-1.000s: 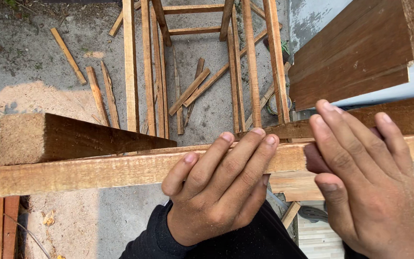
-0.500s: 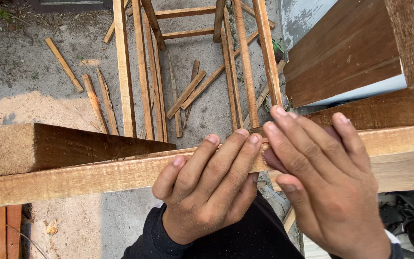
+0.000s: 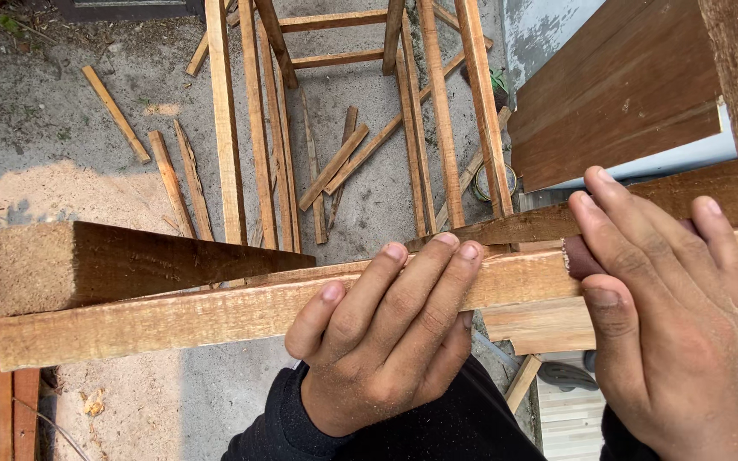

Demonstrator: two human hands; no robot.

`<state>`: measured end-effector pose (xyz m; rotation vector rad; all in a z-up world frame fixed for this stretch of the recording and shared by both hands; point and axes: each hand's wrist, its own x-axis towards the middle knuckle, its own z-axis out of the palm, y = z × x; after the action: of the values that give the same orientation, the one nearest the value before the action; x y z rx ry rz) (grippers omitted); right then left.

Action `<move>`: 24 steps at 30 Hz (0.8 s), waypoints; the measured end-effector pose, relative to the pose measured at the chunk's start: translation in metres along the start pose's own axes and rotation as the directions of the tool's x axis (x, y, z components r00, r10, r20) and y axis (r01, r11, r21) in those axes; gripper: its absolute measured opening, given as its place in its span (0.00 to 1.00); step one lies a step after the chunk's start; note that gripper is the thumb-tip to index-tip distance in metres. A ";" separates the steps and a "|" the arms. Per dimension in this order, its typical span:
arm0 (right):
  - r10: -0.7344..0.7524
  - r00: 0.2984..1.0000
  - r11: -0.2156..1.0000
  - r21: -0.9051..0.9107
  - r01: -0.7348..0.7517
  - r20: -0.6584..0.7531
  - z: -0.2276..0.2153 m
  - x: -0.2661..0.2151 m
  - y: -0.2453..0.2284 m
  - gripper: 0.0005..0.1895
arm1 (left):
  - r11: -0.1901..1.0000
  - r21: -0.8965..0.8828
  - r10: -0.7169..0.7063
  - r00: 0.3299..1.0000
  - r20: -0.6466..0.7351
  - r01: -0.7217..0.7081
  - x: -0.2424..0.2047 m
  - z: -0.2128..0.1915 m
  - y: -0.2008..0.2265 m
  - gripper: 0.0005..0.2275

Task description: The person sands the edges and surfaces of a wooden frame assembly using a piece of sandpaper held by hand.

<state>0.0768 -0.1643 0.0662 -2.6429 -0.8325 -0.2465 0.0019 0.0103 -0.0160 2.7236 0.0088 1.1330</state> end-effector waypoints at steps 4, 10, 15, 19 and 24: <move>-0.101 0.995 0.995 -0.013 0.101 -0.006 0.022 -0.009 -0.011 0.23 | 1.000 -0.006 -0.016 1.000 0.003 0.016 -0.004 -0.002 -0.001 0.14; 0.030 0.999 0.998 -0.045 -0.031 -0.033 0.006 -0.008 0.011 0.22 | 1.000 -0.002 -0.003 1.000 -0.001 0.003 -0.006 0.003 -0.004 0.13; -0.113 0.989 0.994 -0.004 0.113 -0.091 0.031 -0.010 -0.001 0.25 | 0.999 -0.004 -0.047 0.995 -0.093 0.047 -0.004 0.010 0.000 0.13; -0.145 0.988 0.989 -0.018 0.144 -0.056 0.030 -0.018 -0.006 0.25 | 1.000 -0.012 -0.026 0.998 -0.054 0.025 -0.006 0.005 -0.004 0.12; 0.077 0.994 0.996 -0.042 -0.080 -0.079 0.009 -0.013 0.007 0.23 | 0.999 0.000 -0.032 0.999 0.017 0.032 -0.005 0.001 -0.001 0.13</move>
<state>0.0714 -0.1730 0.0528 -2.6828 -0.7045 -0.3492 -0.0008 0.0108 -0.0206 2.7230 0.0502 1.1004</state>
